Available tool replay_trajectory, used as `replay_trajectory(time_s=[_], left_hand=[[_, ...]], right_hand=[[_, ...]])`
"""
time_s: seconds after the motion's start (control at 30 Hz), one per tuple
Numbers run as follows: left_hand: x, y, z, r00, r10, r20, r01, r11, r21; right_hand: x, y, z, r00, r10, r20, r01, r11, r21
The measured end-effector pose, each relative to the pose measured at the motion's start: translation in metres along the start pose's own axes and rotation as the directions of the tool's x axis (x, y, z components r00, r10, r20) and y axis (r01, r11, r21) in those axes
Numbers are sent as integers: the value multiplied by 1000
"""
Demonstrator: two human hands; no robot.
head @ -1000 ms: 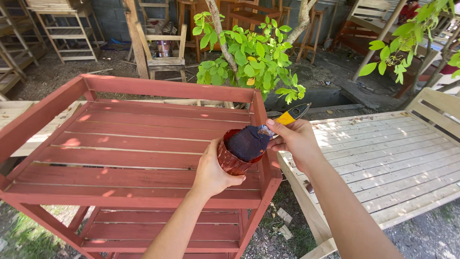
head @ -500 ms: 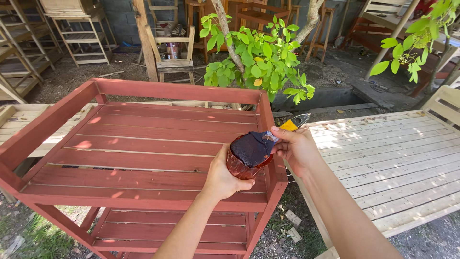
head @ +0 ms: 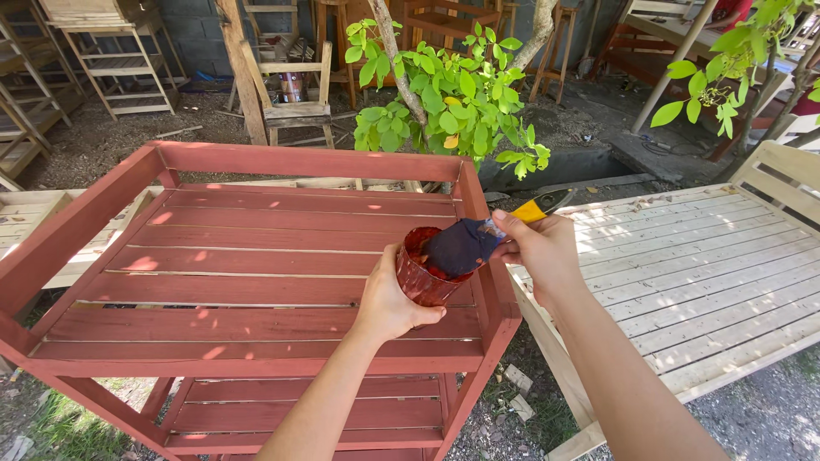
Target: The person paints the top shelf of a reddish-brown wooden shelving unit using a paintbrush and a small container of reddish-brown paint. They repeatedly dip the brush into the container and apply paint to the edges and slats of the shelf.
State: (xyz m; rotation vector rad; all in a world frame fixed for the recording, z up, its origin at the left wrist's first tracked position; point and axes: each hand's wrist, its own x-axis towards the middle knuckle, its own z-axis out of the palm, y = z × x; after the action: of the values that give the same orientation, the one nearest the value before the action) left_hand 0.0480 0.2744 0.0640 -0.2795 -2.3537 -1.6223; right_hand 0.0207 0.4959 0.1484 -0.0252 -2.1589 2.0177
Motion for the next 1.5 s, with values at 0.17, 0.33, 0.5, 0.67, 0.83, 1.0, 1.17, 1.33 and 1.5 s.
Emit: replay_trajectory(time_s=[0.17,0.33,0.5,0.67,0.83,1.0,1.17,1.33,1.5], left_hand=[[-1,-5,-6,1000,-18,3,17,993,119],[-5,-6,-1,999,-16,-31,19,993,113],[-7,-4,1,999,-26,-37,29,996,83],[-8,-5,-2,998,-42,-47,47,993,108],[-16,-6,-2,994,-77,-79,88,986,144],[-20,-7,-1,995,-41,-92,56,984,167],[-20,-4,1,995,-72,-68,82,982,168],[-18,2,2,993,-42,-107,50,996,68],[-17,10,6,994,-23,-108,28,999,46]], right_hand=[[-5,-2,5,981,-190,-30,189,982,-29],[-11,-2,15,970,-238,-53,214,937,-276],[-9,1,23,939,-343,31,340,909,-240],[-15,9,26,931,-364,25,351,875,-332],[-24,24,26,979,-128,-159,68,938,-339],[-26,36,23,982,22,-188,-19,1000,19],[-23,30,17,984,-15,-175,14,1000,-7],[-18,8,0,982,-104,-157,104,995,-6],[-17,-8,-21,967,-174,-187,157,982,-101]])
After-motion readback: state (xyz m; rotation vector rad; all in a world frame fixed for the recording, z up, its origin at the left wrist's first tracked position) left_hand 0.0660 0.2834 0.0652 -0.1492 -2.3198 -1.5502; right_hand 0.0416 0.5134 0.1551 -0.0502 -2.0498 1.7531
